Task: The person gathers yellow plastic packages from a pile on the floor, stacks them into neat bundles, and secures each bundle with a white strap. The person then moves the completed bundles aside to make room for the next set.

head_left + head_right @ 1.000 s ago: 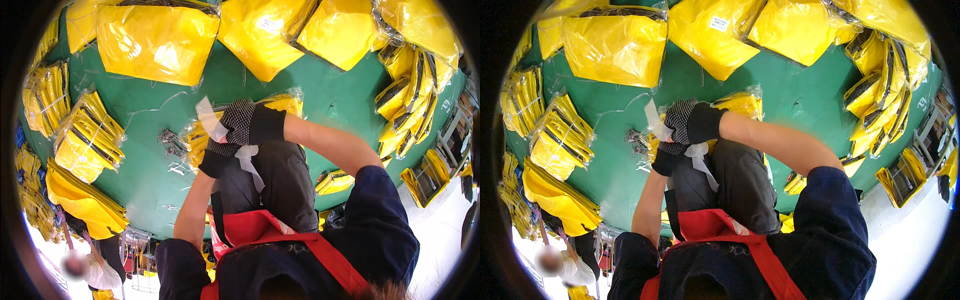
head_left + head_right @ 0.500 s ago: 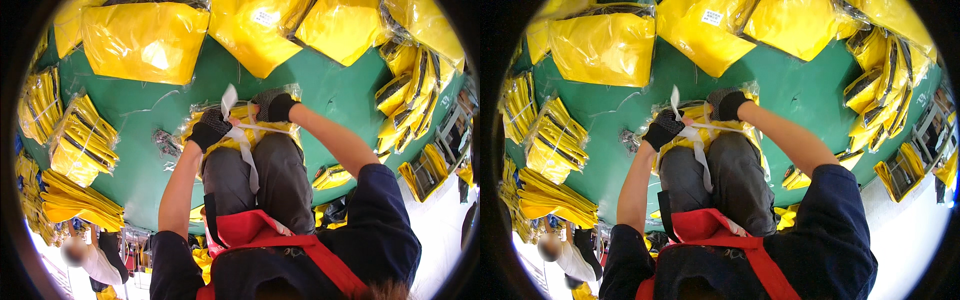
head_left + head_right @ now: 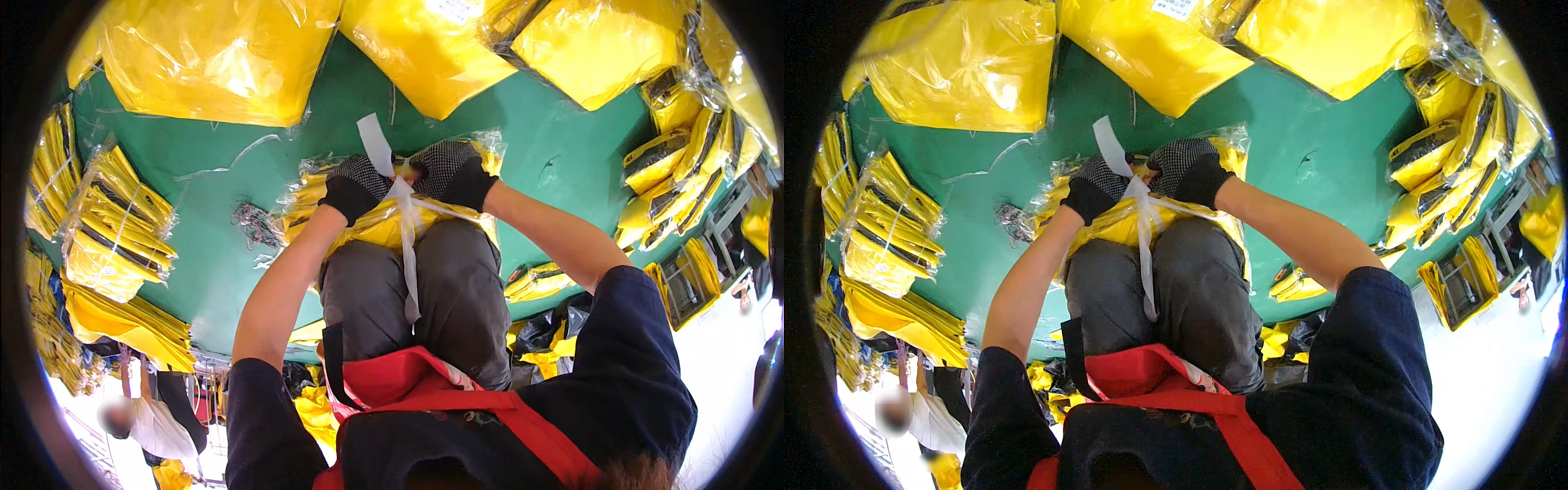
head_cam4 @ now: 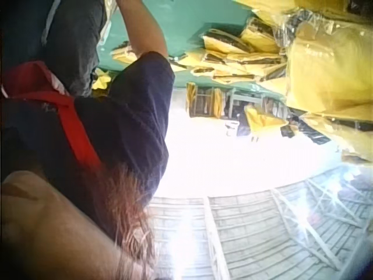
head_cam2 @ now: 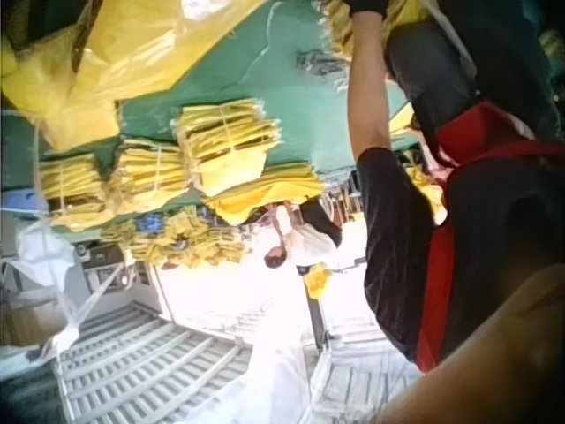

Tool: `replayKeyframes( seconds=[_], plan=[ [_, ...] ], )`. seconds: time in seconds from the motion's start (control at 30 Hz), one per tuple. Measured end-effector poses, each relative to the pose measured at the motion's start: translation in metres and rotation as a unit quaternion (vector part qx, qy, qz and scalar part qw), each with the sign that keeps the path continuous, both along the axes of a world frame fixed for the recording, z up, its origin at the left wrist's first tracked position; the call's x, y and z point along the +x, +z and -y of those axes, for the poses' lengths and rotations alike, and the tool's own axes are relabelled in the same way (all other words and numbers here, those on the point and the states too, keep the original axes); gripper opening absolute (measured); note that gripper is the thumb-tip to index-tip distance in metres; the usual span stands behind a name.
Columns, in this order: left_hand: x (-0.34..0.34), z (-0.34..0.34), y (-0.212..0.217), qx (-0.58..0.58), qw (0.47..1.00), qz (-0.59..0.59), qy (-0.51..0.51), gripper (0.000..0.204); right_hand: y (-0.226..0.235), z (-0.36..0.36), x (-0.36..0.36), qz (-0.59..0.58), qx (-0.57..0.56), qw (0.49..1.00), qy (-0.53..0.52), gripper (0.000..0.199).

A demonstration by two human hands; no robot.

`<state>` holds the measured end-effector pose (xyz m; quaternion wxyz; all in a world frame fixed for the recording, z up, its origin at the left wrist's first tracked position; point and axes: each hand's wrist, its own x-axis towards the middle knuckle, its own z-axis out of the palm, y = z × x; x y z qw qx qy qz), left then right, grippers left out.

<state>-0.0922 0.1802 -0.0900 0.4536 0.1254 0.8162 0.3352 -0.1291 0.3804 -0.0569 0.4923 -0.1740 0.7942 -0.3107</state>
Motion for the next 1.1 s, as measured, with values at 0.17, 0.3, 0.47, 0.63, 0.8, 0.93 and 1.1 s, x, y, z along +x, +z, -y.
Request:
replayKeyframes(
  seconds=[0.17,0.3,0.47,0.63,0.8,0.93,1.1],
  plan=[
    [0.001,0.002,0.009,0.045,0.995,-0.019,0.090,0.022,0.004,0.009,-0.005,0.051,0.059,0.997,-0.003,0.027],
    [-0.009,0.014,0.039,0.066,0.983,0.066,0.156,0.025,0.007,0.025,-0.005,0.054,0.100,0.993,0.043,0.028],
    [-0.025,0.088,0.164,0.022,0.992,0.023,0.118,0.048,0.027,0.009,0.008,-0.018,0.091,0.993,-0.078,0.025],
    [0.139,0.214,0.241,-0.372,0.899,0.218,-0.072,0.053,0.088,0.005,0.028,0.010,0.026,0.968,-0.251,0.025],
    [0.190,0.159,0.238,-0.185,0.967,0.173,0.038,0.025,0.130,0.060,0.066,-0.048,0.090,0.970,-0.221,0.023],
    [0.180,0.139,0.129,-0.060,0.949,-0.294,0.099,0.022,0.164,0.078,0.114,-0.115,0.139,0.926,-0.331,0.031],
    [0.146,0.119,0.129,-0.076,0.954,-0.088,0.278,0.034,0.132,0.087,0.150,-0.168,0.043,0.828,-0.534,0.035]
  ],
)
